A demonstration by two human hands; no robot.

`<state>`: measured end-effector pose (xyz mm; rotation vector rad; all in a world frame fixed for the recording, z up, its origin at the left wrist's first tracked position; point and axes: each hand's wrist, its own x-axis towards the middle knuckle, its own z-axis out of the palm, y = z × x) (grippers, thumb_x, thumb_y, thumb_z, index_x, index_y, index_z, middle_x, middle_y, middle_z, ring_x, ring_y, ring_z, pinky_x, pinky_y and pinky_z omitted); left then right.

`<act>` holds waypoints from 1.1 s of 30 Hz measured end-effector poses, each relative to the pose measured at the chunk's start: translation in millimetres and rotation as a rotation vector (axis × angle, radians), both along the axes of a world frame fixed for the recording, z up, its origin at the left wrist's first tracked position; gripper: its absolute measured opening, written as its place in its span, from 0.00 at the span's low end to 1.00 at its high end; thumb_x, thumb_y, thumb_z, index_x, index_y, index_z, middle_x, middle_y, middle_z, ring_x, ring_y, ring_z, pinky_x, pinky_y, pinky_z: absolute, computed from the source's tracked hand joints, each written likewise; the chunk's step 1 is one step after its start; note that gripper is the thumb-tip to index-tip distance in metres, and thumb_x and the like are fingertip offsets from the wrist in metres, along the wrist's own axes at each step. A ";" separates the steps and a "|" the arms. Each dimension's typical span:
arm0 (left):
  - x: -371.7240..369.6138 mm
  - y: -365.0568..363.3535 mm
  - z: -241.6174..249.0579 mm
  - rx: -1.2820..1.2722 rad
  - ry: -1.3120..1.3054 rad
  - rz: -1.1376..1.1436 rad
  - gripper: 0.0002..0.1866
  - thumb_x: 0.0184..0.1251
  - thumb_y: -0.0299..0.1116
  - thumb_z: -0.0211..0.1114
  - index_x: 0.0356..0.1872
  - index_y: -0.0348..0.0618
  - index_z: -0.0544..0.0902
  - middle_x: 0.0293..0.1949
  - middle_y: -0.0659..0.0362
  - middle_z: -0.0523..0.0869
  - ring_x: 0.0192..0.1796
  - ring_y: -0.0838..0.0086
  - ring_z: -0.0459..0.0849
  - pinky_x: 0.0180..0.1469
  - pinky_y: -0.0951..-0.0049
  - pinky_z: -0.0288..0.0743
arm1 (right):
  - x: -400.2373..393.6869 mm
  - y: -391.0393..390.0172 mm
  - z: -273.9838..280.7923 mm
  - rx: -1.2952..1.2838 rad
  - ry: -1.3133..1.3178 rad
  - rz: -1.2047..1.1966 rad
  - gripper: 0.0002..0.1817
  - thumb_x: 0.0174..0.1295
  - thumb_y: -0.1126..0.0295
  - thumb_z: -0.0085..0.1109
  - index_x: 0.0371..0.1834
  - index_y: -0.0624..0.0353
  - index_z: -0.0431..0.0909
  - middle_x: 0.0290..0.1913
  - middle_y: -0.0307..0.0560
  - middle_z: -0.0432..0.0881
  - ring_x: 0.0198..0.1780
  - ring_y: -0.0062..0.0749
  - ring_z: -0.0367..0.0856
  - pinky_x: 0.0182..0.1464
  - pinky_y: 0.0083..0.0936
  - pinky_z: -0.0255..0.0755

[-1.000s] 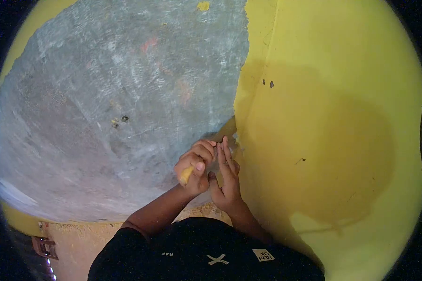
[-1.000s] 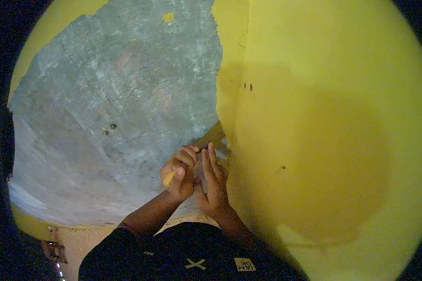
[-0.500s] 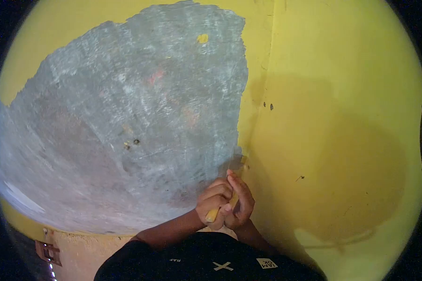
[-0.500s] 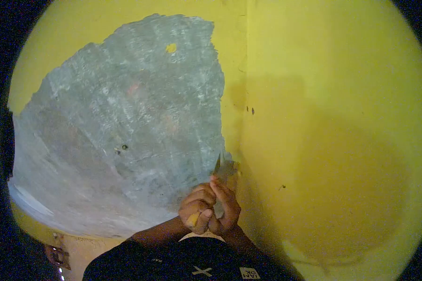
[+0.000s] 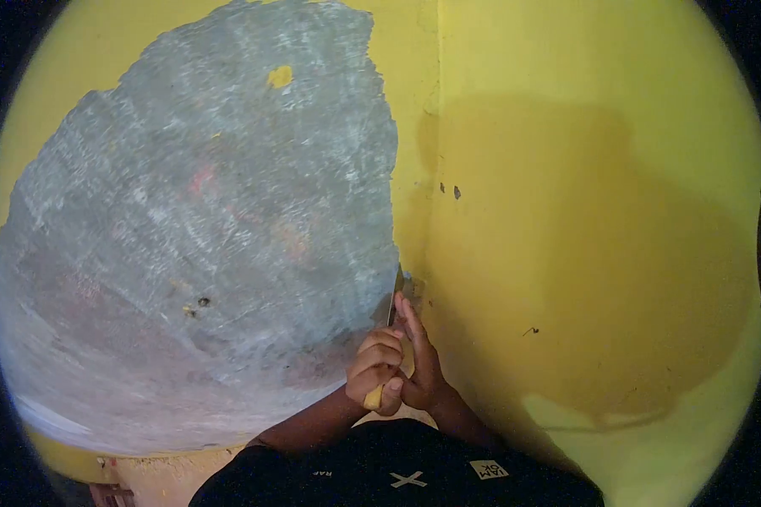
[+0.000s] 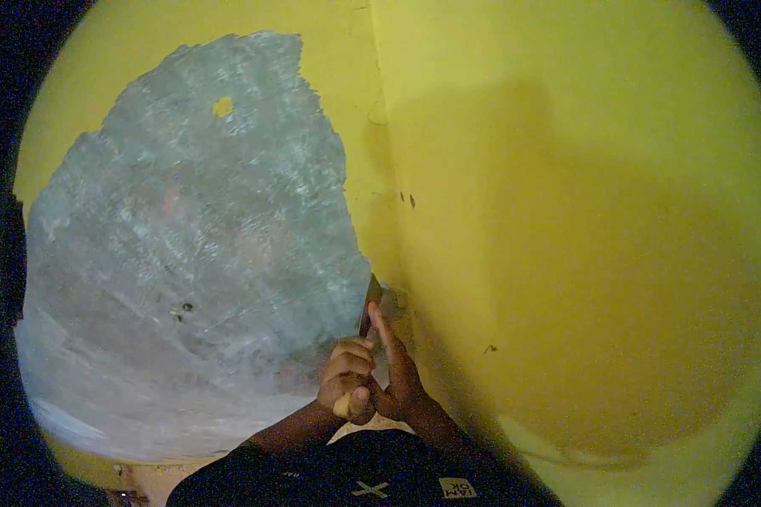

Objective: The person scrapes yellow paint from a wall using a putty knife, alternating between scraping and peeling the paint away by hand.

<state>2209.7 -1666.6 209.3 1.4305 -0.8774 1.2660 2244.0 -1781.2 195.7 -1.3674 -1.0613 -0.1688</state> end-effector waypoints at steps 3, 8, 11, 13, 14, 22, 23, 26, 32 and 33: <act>7.3 4.2 -5.3 0.006 -0.002 0.009 0.16 0.68 0.31 0.63 0.20 0.36 0.74 0.26 0.50 0.78 0.31 0.58 0.80 0.48 0.47 0.80 | 6.2 0.8 -6.1 -0.017 0.048 -0.017 0.46 0.72 0.59 0.56 0.84 0.72 0.44 0.84 0.70 0.51 0.85 0.58 0.51 0.83 0.47 0.46; 8.2 10.8 -20.9 0.016 0.037 0.025 0.14 0.77 0.37 0.60 0.28 0.44 0.75 0.32 0.55 0.81 0.38 0.58 0.81 0.53 0.43 0.78 | 10.6 1.5 -10.1 -0.074 0.013 -0.038 0.46 0.70 0.60 0.58 0.84 0.71 0.46 0.84 0.69 0.51 0.85 0.59 0.51 0.83 0.47 0.46; 8.8 12.5 -16.8 0.031 0.022 0.028 0.14 0.76 0.36 0.60 0.28 0.44 0.74 0.31 0.55 0.81 0.37 0.58 0.81 0.52 0.44 0.78 | 8.4 1.0 -7.3 -0.100 -0.047 -0.053 0.45 0.71 0.60 0.58 0.84 0.69 0.47 0.85 0.69 0.50 0.85 0.59 0.50 0.83 0.48 0.46; 4.3 12.3 -10.6 0.080 0.014 0.034 0.13 0.75 0.35 0.60 0.28 0.43 0.74 0.30 0.55 0.81 0.36 0.58 0.81 0.51 0.44 0.78 | 6.9 1.2 -5.4 -0.112 -0.093 -0.052 0.45 0.71 0.60 0.58 0.85 0.68 0.48 0.85 0.68 0.50 0.85 0.59 0.50 0.83 0.48 0.46; 0.4 10.0 -4.5 0.059 0.022 0.037 0.13 0.71 0.33 0.61 0.25 0.40 0.75 0.30 0.53 0.80 0.35 0.58 0.81 0.51 0.45 0.79 | 6.0 0.9 -4.3 -0.105 -0.078 -0.047 0.45 0.71 0.59 0.58 0.85 0.67 0.49 0.85 0.68 0.49 0.85 0.59 0.50 0.83 0.49 0.46; -16.0 13.6 1.5 0.034 0.039 0.019 0.16 0.70 0.33 0.60 0.22 0.37 0.75 0.29 0.52 0.80 0.34 0.59 0.80 0.51 0.46 0.79 | -5.1 8.3 6.5 -0.052 -0.143 0.001 0.40 0.72 0.64 0.48 0.82 0.75 0.50 0.84 0.73 0.50 0.85 0.61 0.49 0.83 0.46 0.46; -11.1 11.7 0.2 0.036 0.040 0.013 0.16 0.70 0.33 0.60 0.22 0.37 0.75 0.29 0.52 0.80 0.34 0.59 0.80 0.51 0.46 0.79 | -3.9 7.6 8.6 -0.050 -0.142 -0.005 0.40 0.72 0.64 0.48 0.82 0.75 0.50 0.84 0.73 0.50 0.85 0.61 0.49 0.83 0.46 0.46; 8.3 6.8 -8.2 -0.126 -0.016 -0.012 0.16 0.72 0.34 0.59 0.23 0.38 0.75 0.31 0.52 0.80 0.35 0.60 0.79 0.52 0.47 0.78 | 0.7 4.1 15.0 -0.178 -0.117 -0.111 0.39 0.71 0.66 0.46 0.82 0.77 0.49 0.84 0.74 0.48 0.85 0.63 0.48 0.83 0.47 0.45; 29.6 2.4 1.3 -0.048 0.046 -0.083 0.12 0.71 0.32 0.60 0.27 0.38 0.76 0.32 0.51 0.79 0.37 0.58 0.80 0.54 0.46 0.77 | 13.6 3.0 7.3 -0.024 -0.063 -0.165 0.41 0.73 0.62 0.51 0.83 0.72 0.48 0.84 0.73 0.49 0.85 0.64 0.49 0.84 0.51 0.43; 30.8 -5.0 1.0 -0.087 0.020 -0.091 0.12 0.70 0.31 0.61 0.25 0.38 0.77 0.30 0.51 0.79 0.36 0.57 0.81 0.53 0.47 0.78 | 12.0 1.1 8.0 -0.018 -0.069 -0.167 0.41 0.73 0.62 0.51 0.83 0.72 0.48 0.84 0.73 0.49 0.85 0.64 0.49 0.84 0.51 0.43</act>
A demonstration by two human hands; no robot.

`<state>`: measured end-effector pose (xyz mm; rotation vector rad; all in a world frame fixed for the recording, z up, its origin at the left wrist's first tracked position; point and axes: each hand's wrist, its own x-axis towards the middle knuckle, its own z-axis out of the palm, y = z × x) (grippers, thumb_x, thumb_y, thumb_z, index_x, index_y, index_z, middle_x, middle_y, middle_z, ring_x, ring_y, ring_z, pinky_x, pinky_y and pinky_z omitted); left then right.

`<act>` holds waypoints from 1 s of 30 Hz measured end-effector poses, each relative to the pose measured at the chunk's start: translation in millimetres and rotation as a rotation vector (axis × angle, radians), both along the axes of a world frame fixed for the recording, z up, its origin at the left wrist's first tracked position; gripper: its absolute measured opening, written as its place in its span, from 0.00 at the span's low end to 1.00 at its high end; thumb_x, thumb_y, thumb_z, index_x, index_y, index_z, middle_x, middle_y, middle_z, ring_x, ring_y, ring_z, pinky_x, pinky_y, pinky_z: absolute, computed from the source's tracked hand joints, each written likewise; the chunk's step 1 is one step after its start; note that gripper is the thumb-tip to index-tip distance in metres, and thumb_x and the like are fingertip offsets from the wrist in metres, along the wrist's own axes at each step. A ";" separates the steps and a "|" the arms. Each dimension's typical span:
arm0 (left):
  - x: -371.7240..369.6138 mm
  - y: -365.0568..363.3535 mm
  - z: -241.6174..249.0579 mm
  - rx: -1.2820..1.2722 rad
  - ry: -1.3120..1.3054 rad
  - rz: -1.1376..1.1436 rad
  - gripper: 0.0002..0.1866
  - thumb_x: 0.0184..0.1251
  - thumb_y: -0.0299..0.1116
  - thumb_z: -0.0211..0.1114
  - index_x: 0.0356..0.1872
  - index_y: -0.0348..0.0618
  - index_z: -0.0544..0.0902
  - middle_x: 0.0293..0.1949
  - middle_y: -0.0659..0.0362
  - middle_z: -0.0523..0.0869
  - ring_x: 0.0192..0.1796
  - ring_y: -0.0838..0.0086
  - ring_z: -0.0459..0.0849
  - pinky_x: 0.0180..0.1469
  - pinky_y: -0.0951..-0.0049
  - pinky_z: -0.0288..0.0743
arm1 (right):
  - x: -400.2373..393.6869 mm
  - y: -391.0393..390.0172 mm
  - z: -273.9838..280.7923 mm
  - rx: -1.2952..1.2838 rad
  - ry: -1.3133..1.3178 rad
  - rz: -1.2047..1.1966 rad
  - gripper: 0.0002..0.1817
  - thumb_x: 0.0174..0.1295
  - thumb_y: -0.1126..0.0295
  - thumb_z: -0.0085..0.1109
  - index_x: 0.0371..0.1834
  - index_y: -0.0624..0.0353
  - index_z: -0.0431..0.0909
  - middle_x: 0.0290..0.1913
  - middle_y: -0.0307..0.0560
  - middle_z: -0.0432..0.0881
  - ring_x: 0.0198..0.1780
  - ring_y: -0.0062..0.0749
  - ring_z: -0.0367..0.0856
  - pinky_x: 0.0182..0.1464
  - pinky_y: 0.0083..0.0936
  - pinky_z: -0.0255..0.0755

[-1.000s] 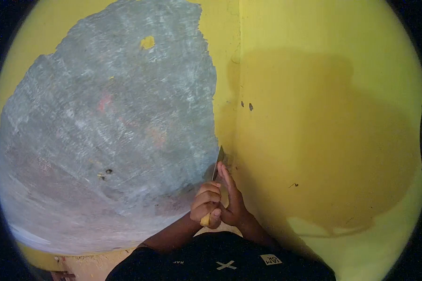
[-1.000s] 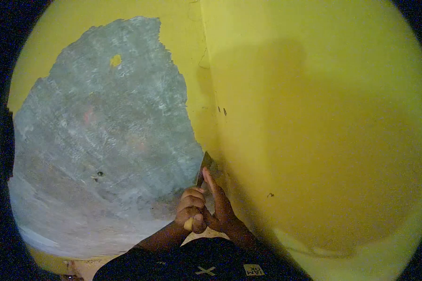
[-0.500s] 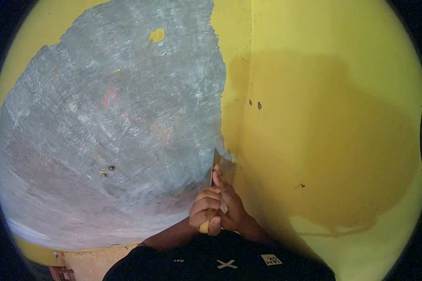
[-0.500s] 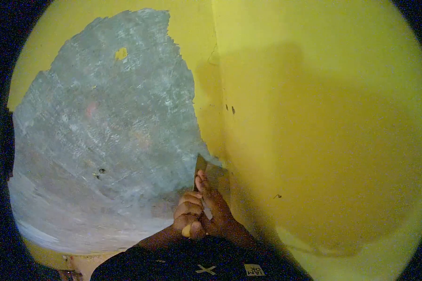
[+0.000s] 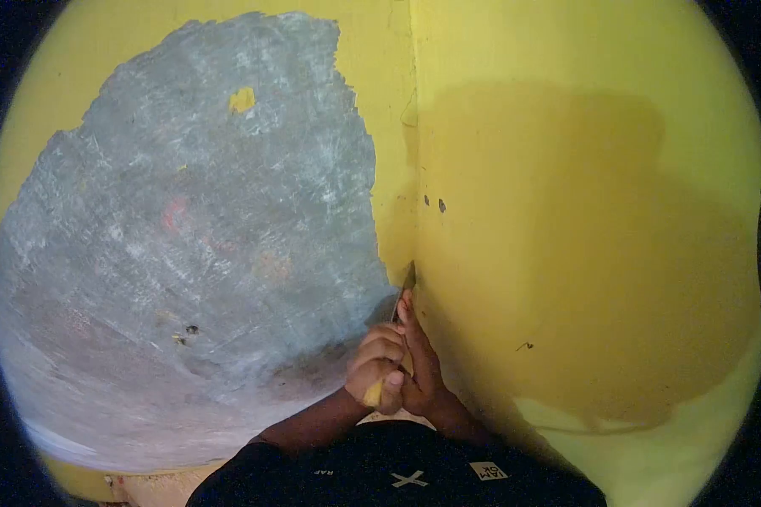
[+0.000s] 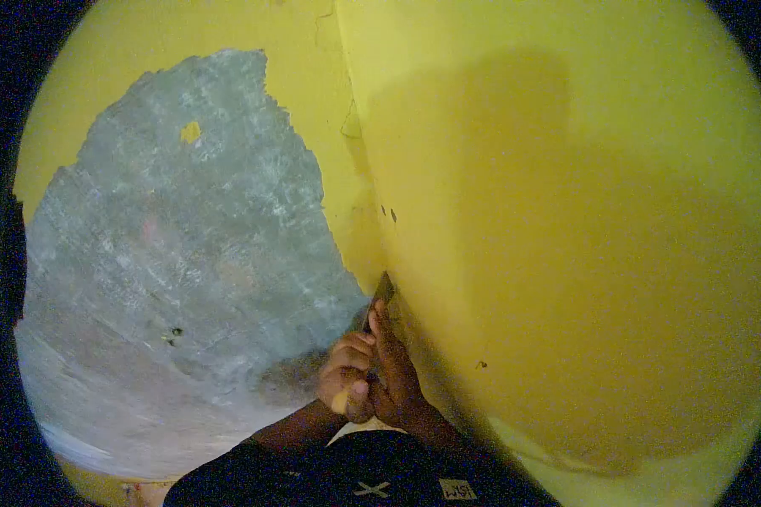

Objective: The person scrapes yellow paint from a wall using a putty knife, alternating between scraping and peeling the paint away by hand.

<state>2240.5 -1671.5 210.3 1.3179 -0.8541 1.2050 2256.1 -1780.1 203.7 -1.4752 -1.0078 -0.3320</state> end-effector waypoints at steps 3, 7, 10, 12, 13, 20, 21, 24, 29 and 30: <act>-22.6 -5.5 12.1 0.002 0.084 0.098 0.14 0.68 0.31 0.62 0.22 0.37 0.76 0.28 0.51 0.79 0.33 0.57 0.80 0.51 0.47 0.79 | -10.7 -9.1 4.7 0.019 0.070 0.057 0.41 0.74 0.58 0.54 0.83 0.69 0.51 0.83 0.71 0.52 0.84 0.61 0.52 0.83 0.51 0.47; -44.6 8.8 17.2 0.121 0.062 0.112 0.14 0.66 0.32 0.62 0.22 0.36 0.78 0.26 0.51 0.80 0.31 0.59 0.81 0.49 0.48 0.80 | -20.8 1.9 -0.1 0.058 0.083 0.187 0.43 0.72 0.55 0.59 0.82 0.67 0.55 0.83 0.67 0.56 0.84 0.59 0.54 0.83 0.50 0.49; -39.3 11.6 7.3 0.057 0.033 0.072 0.14 0.66 0.32 0.62 0.21 0.36 0.77 0.27 0.52 0.80 0.32 0.59 0.82 0.49 0.48 0.79 | -17.5 9.5 1.6 0.038 0.031 0.111 0.42 0.72 0.55 0.59 0.82 0.66 0.56 0.82 0.66 0.57 0.84 0.58 0.55 0.82 0.49 0.50; -34.0 8.2 6.5 0.013 0.067 0.046 0.14 0.66 0.32 0.63 0.21 0.36 0.76 0.27 0.52 0.80 0.32 0.59 0.81 0.48 0.48 0.79 | -14.4 9.1 0.5 0.037 0.023 0.075 0.43 0.71 0.54 0.59 0.83 0.64 0.55 0.82 0.66 0.57 0.84 0.59 0.55 0.82 0.49 0.51; -29.1 5.8 5.9 -0.019 0.006 0.001 0.14 0.66 0.32 0.63 0.21 0.36 0.76 0.27 0.51 0.80 0.31 0.59 0.81 0.48 0.47 0.79 | -13.5 8.1 1.0 0.032 0.026 0.071 0.43 0.71 0.54 0.59 0.83 0.64 0.55 0.82 0.66 0.57 0.84 0.59 0.55 0.82 0.49 0.51; -19.4 -7.4 3.2 -0.100 -0.113 -0.052 0.15 0.66 0.31 0.63 0.21 0.36 0.75 0.28 0.51 0.80 0.31 0.58 0.80 0.47 0.48 0.78 | -13.4 4.5 2.4 -0.056 0.028 0.055 0.48 0.72 0.47 0.46 0.83 0.75 0.45 0.83 0.72 0.50 0.84 0.60 0.51 0.83 0.46 0.46; -19.9 -5.0 3.7 -0.100 -0.116 -0.038 0.15 0.66 0.31 0.63 0.21 0.36 0.75 0.28 0.51 0.80 0.31 0.58 0.80 0.47 0.48 0.78 | -13.8 5.4 7.4 -0.074 0.018 0.052 0.50 0.72 0.45 0.44 0.83 0.77 0.42 0.84 0.74 0.49 0.85 0.61 0.50 0.83 0.46 0.45; -27.5 0.6 12.1 -0.018 0.008 -0.097 0.16 0.70 0.32 0.62 0.21 0.37 0.74 0.27 0.52 0.78 0.32 0.58 0.78 0.49 0.48 0.75 | -22.8 8.6 21.0 0.013 0.100 0.163 0.46 0.73 0.50 0.44 0.82 0.76 0.44 0.84 0.72 0.48 0.85 0.60 0.46 0.85 0.47 0.39; -33.4 -1.5 20.6 -0.071 0.010 -0.124 0.15 0.70 0.31 0.61 0.22 0.39 0.73 0.28 0.54 0.76 0.33 0.60 0.76 0.51 0.48 0.73 | -26.2 13.3 7.2 0.050 -0.096 0.121 0.39 0.74 0.61 0.41 0.82 0.75 0.46 0.83 0.75 0.47 0.85 0.68 0.44 0.85 0.52 0.36; -34.6 -3.1 26.4 -0.091 0.023 -0.142 0.15 0.71 0.31 0.61 0.23 0.39 0.73 0.28 0.55 0.75 0.33 0.60 0.75 0.51 0.47 0.72 | -29.1 14.5 6.8 0.039 -0.095 0.084 0.38 0.74 0.61 0.40 0.81 0.75 0.46 0.83 0.76 0.46 0.85 0.68 0.43 0.85 0.53 0.35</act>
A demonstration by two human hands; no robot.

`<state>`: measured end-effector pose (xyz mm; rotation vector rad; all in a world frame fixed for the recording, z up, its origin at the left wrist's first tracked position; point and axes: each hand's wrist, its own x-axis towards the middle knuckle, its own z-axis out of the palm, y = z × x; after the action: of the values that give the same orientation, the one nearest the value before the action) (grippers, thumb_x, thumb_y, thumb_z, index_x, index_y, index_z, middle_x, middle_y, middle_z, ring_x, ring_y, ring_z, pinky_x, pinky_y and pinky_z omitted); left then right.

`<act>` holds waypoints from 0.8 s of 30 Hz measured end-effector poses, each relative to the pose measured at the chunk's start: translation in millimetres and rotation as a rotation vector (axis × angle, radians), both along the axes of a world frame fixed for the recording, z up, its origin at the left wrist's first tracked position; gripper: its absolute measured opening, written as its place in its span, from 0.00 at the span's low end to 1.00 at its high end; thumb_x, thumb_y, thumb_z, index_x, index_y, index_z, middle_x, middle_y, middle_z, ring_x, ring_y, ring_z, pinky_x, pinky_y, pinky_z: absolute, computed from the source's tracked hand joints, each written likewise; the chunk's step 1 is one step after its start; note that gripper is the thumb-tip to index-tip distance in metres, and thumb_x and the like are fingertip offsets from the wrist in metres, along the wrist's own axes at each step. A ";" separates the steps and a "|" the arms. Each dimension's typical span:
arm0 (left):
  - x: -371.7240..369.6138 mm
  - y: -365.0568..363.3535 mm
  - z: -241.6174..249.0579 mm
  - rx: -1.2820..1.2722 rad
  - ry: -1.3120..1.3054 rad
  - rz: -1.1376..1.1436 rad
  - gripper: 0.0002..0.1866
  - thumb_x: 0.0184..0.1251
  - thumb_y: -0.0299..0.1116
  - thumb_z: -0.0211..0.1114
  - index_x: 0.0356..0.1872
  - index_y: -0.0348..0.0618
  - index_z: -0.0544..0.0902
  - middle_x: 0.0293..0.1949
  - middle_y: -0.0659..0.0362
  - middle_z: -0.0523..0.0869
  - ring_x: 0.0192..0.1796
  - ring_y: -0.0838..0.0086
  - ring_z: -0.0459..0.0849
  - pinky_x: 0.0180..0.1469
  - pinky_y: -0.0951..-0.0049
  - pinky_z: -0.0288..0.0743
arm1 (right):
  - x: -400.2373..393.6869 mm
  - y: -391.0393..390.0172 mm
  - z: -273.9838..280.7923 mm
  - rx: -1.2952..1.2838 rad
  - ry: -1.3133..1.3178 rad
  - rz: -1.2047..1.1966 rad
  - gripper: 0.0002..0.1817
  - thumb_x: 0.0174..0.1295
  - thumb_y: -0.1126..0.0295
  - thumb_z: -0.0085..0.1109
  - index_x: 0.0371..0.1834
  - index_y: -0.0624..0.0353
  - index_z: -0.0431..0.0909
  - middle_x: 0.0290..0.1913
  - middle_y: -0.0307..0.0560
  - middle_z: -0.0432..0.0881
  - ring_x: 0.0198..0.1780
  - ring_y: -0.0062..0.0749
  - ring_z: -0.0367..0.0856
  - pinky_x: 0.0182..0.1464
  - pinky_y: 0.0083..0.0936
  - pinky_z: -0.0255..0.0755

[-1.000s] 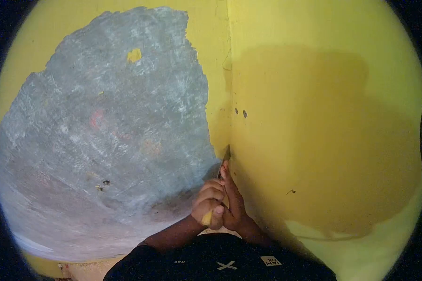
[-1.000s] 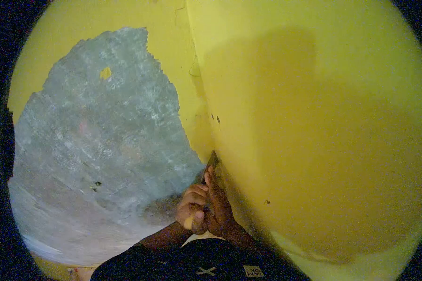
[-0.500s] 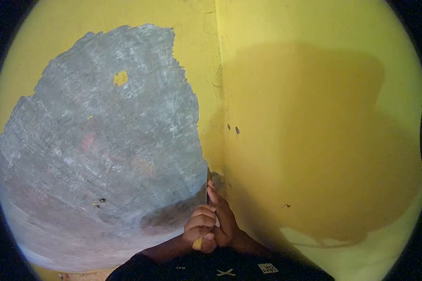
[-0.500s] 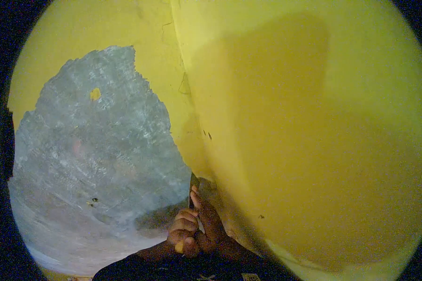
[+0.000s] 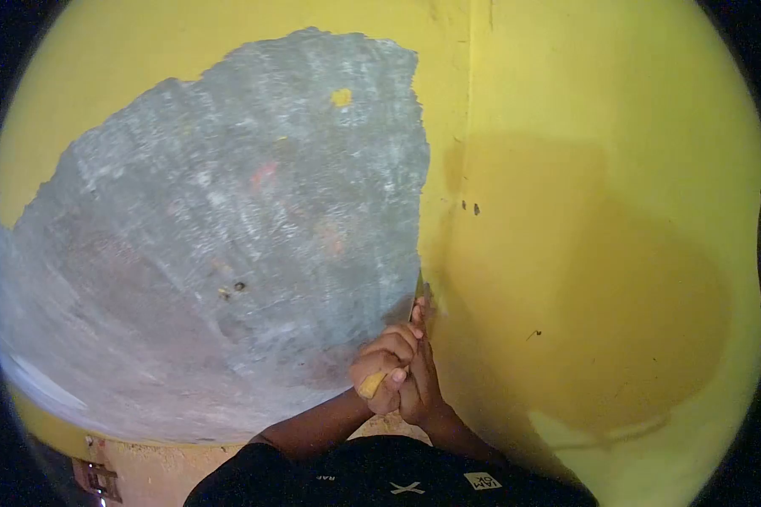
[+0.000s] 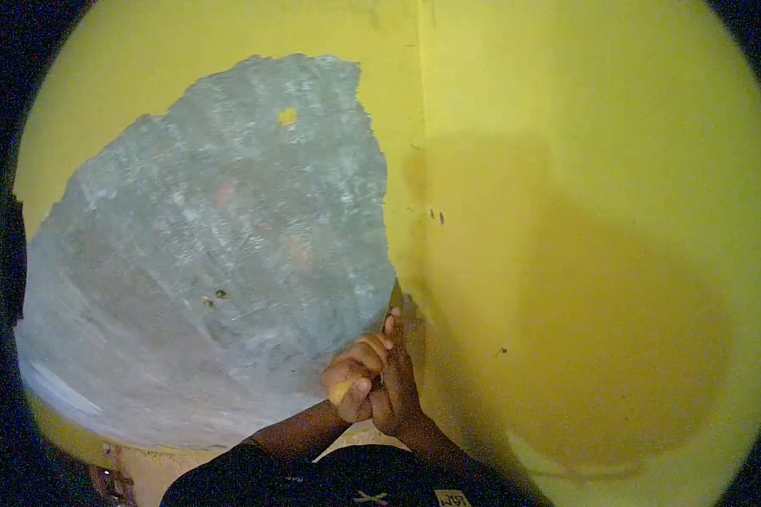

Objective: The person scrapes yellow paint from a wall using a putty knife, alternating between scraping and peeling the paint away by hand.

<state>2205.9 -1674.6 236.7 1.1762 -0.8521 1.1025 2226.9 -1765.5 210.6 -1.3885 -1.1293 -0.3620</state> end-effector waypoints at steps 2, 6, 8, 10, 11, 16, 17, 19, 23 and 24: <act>-5.8 4.6 3.2 0.019 0.051 -0.037 0.14 0.72 0.30 0.61 0.25 0.40 0.73 0.30 0.55 0.75 0.36 0.61 0.75 0.54 0.48 0.71 | -7.2 0.0 -1.5 -0.028 0.007 -0.077 0.37 0.75 0.62 0.38 0.81 0.76 0.47 0.83 0.77 0.46 0.85 0.70 0.42 0.85 0.56 0.35; -1.1 1.6 -17.1 -0.150 0.434 -0.220 0.13 0.73 0.29 0.63 0.27 0.39 0.73 0.33 0.54 0.77 0.40 0.61 0.76 0.56 0.57 0.71 | -9.0 0.9 -25.5 -0.108 0.025 -0.212 0.35 0.77 0.63 0.35 0.81 0.77 0.47 0.83 0.77 0.45 0.85 0.71 0.41 0.84 0.58 0.34; -14.0 1.6 -28.0 -0.060 0.502 -0.130 0.13 0.72 0.28 0.63 0.27 0.38 0.73 0.33 0.54 0.77 0.41 0.62 0.76 0.56 0.59 0.70 | -8.1 -4.9 -35.0 -0.189 0.099 -0.255 0.36 0.79 0.61 0.36 0.81 0.77 0.47 0.83 0.77 0.45 0.85 0.70 0.43 0.84 0.57 0.35; -15.4 6.7 -26.1 0.132 0.559 -0.001 0.12 0.72 0.26 0.63 0.28 0.37 0.73 0.35 0.55 0.77 0.43 0.64 0.76 0.54 0.63 0.70 | -18.2 -2.3 -37.9 -0.072 0.224 -0.235 0.38 0.77 0.57 0.40 0.81 0.76 0.48 0.83 0.77 0.46 0.84 0.70 0.45 0.84 0.57 0.38; -19.8 7.0 -25.7 0.137 0.554 0.000 0.12 0.72 0.26 0.63 0.28 0.37 0.73 0.35 0.55 0.77 0.43 0.64 0.76 0.54 0.63 0.70 | -25.2 -1.4 -39.3 0.033 0.364 -0.214 0.41 0.76 0.53 0.45 0.81 0.76 0.49 0.82 0.76 0.48 0.84 0.69 0.46 0.83 0.57 0.40; -59.7 31.7 -46.9 0.341 0.713 -0.004 0.13 0.70 0.35 0.71 0.39 0.38 0.77 0.48 0.53 0.78 0.48 0.66 0.78 0.56 0.61 0.73 | -41.3 -2.5 -13.1 0.064 0.107 -0.368 0.44 0.69 0.52 0.59 0.79 0.72 0.58 0.78 0.71 0.61 0.80 0.65 0.58 0.79 0.51 0.52; -71.1 34.2 -50.6 0.372 0.713 -0.008 0.13 0.70 0.35 0.71 0.39 0.38 0.77 0.48 0.53 0.78 0.48 0.66 0.78 0.56 0.61 0.73 | -39.1 -5.7 -9.2 -0.097 -0.053 -0.343 0.40 0.69 0.57 0.62 0.78 0.71 0.61 0.76 0.68 0.66 0.78 0.61 0.63 0.78 0.46 0.55; -103.4 37.0 -59.6 0.181 1.244 -0.174 0.27 0.67 0.44 0.75 0.58 0.38 0.77 0.55 0.52 0.78 0.59 0.64 0.79 0.66 0.58 0.72 | -36.8 -6.4 -11.2 -0.142 -0.044 -0.184 0.39 0.64 0.60 0.65 0.77 0.66 0.68 0.72 0.61 0.74 0.74 0.55 0.70 0.74 0.42 0.61; -140.4 63.1 -72.4 0.254 1.340 -0.325 0.45 0.66 0.50 0.76 0.75 0.35 0.64 0.66 0.46 0.73 0.72 0.57 0.71 0.76 0.54 0.62 | -52.4 12.3 -33.4 -0.290 0.090 0.213 0.37 0.53 0.62 0.71 0.72 0.54 0.79 0.69 0.52 0.80 0.70 0.45 0.75 0.71 0.42 0.63; -146.6 68.5 -78.0 0.384 1.287 -0.242 0.50 0.66 0.51 0.76 0.77 0.33 0.57 0.71 0.42 0.67 0.76 0.55 0.65 0.78 0.52 0.60 | -51.9 16.8 -36.0 -0.256 0.000 0.227 0.35 0.54 0.63 0.71 0.70 0.54 0.81 0.68 0.51 0.80 0.70 0.45 0.76 0.71 0.42 0.64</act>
<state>2059.3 -1606.1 158.7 1.6931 -0.1457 -0.1503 2175.0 -1748.8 174.5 -1.4615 -1.3533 -0.0552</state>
